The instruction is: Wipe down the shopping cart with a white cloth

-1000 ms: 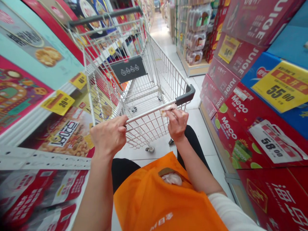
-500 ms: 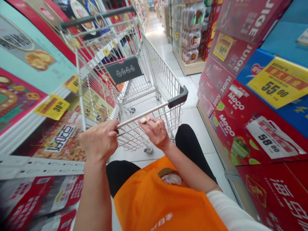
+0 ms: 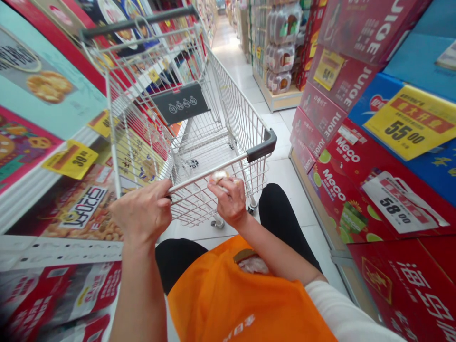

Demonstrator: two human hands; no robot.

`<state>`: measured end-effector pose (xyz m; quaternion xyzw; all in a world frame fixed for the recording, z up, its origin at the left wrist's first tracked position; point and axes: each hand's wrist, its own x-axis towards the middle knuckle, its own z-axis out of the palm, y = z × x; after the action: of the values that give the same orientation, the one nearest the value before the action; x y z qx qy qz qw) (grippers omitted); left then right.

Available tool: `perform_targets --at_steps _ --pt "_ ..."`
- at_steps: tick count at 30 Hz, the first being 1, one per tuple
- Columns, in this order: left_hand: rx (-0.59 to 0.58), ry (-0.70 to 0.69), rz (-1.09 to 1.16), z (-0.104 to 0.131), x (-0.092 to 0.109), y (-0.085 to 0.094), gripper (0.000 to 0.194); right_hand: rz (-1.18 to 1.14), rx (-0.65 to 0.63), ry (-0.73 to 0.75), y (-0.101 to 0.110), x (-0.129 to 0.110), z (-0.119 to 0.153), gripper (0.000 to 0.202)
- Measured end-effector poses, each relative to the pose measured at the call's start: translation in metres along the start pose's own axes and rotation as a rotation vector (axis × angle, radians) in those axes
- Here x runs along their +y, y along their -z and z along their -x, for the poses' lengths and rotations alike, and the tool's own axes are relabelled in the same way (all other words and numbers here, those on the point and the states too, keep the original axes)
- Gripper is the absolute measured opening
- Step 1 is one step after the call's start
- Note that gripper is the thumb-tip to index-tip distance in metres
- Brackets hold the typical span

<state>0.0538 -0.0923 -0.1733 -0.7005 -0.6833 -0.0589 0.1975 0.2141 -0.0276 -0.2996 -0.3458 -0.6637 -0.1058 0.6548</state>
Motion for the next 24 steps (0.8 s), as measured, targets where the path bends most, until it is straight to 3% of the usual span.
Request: perform_targets --at_steps 2,7,9,14,18,22,24 --pt "0.001 -0.006 0.003 0.001 -0.002 0.001 0.074 0.050 -0.024 0.065 0.004 0.015 0.001 0.026" --pt "0.009 -0.017 -0.012 0.002 -0.004 -0.001 0.074 0.179 0.146 0.011 0.015 0.057 -0.010 0.036" --pt "0.007 -0.016 -0.018 0.001 -0.004 -0.003 0.073 0.212 0.157 -0.008 0.016 0.060 -0.012 0.042" --pt "0.029 -0.022 -0.043 0.000 -0.004 -0.006 0.071 0.192 0.017 0.001 0.014 0.050 -0.006 0.038" --pt "0.063 -0.002 -0.061 0.001 -0.005 -0.007 0.073 0.182 0.048 0.055 0.014 0.051 0.002 0.032" --pt "0.091 0.002 -0.075 0.001 -0.006 -0.008 0.073 0.269 0.013 0.168 0.022 0.076 0.003 0.028" --pt "0.096 -0.004 -0.080 0.000 -0.006 -0.009 0.072 0.314 0.057 0.136 0.027 0.095 -0.001 0.024"
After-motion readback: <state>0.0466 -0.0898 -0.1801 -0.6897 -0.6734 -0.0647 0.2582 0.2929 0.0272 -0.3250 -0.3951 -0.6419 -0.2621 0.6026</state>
